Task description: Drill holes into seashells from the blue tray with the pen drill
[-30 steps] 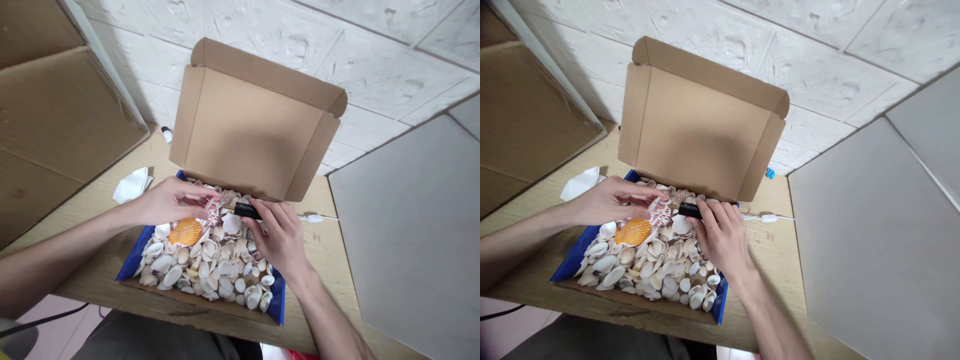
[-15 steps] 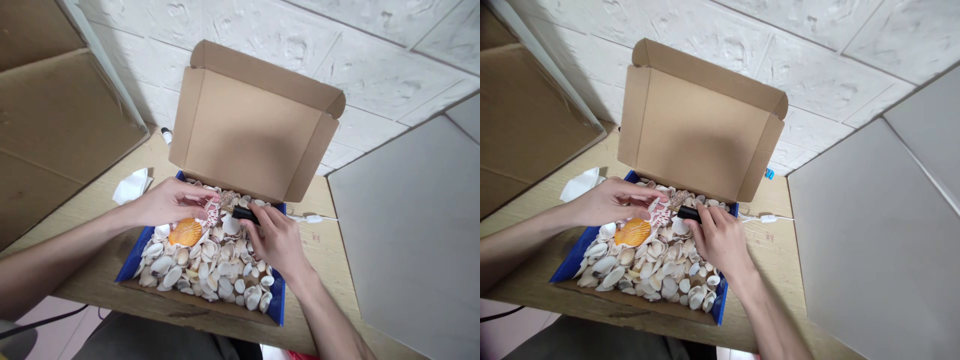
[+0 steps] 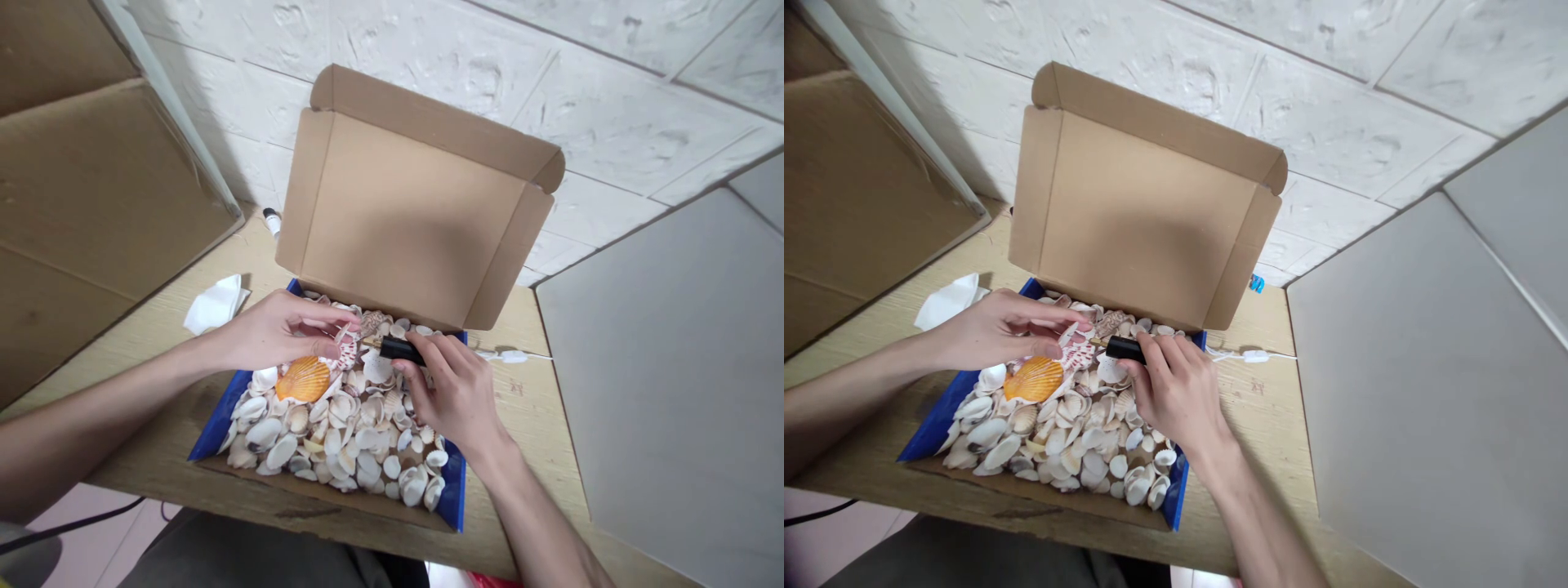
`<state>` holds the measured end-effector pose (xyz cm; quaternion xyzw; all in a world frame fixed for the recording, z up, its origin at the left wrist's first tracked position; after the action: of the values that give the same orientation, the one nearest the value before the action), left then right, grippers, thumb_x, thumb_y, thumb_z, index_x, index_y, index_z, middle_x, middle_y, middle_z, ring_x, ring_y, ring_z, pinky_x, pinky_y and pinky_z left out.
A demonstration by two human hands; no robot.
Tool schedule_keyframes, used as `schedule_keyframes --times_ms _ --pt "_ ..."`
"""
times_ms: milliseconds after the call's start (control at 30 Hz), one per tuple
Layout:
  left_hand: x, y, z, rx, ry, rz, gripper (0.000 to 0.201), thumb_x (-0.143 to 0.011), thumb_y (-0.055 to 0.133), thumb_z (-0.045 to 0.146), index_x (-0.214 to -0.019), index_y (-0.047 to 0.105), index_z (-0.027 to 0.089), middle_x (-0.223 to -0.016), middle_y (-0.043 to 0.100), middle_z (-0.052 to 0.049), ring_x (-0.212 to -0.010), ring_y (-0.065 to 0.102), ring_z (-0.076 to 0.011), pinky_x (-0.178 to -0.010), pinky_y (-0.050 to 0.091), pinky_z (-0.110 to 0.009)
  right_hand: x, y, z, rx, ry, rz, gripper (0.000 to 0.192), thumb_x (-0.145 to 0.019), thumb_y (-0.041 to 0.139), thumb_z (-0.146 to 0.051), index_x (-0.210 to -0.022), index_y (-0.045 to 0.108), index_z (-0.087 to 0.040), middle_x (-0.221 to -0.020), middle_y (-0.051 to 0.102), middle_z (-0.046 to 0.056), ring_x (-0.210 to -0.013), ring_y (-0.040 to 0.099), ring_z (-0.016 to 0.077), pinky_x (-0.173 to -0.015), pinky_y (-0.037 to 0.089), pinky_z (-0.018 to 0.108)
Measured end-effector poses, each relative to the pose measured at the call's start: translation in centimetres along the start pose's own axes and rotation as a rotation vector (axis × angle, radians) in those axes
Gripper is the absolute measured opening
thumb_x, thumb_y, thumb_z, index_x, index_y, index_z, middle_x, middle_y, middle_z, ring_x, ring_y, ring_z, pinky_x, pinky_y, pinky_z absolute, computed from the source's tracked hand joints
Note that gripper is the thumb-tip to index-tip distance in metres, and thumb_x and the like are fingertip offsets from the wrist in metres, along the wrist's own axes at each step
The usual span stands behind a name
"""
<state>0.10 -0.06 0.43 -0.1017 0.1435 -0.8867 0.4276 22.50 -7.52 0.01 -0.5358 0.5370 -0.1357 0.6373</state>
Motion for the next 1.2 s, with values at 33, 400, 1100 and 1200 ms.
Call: schedule_keyframes --times_ms 33,400,1100,1200 --pt "0.02 0.03 -0.09 0.015 0.002 0.004 0.038 -0.076 0.067 0.018 -0.113 0.07 0.008 -0.103 0.075 -0.008 -0.074 0.067 -0.0121 -0.073 0.056 -0.023 0.01 0.0 0.01 -0.003 0.0 0.001 0.026 -0.094 0.051 -0.03 -0.107 0.061 -0.01 -0.084 0.069 0.008 -0.072 0.058 0.0179 -0.063 0.047 0.03" --pt "-0.07 0.03 0.52 0.002 0.007 -0.005 0.039 -0.076 0.066 0.015 -0.113 0.068 0.004 -0.107 0.074 -0.013 -0.074 0.069 -0.0127 -0.072 0.057 -0.022 -0.03 0.08 0.17 0.018 0.017 0.032 0.027 -0.093 0.054 -0.029 -0.111 0.062 -0.01 -0.092 0.069 0.01 -0.08 0.059 0.0196 -0.07 0.046 0.032" --pt "-0.16 -0.13 0.61 -0.018 0.026 -0.022 0.04 -0.076 0.065 0.017 -0.113 0.068 0.003 -0.107 0.074 -0.013 -0.077 0.07 -0.0134 -0.074 0.057 -0.022 0.09 0.2 0.22 0.019 0.015 0.004 0.03 -0.092 0.054 -0.029 -0.11 0.063 -0.007 -0.089 0.069 0.011 -0.078 0.06 0.0201 -0.068 0.048 0.033" --pt "-0.17 -0.14 0.4 -0.025 0.039 -0.019 0.04 -0.076 0.066 0.017 -0.113 0.068 0.004 -0.107 0.074 -0.013 -0.077 0.069 -0.0131 -0.075 0.057 -0.023 0.13 0.19 0.24 0.015 0.006 0.01 0.03 -0.092 0.055 -0.029 -0.111 0.062 -0.007 -0.09 0.07 0.012 -0.078 0.06 0.0201 -0.068 0.048 0.033"
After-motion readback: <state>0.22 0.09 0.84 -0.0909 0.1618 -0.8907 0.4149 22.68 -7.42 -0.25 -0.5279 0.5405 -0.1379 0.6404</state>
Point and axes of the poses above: each hand's wrist, its own x-axis away from the middle knuckle, its own y-axis out of the palm, z = x × y, the point moved 2 cm from there along -x, towards the middle knuckle
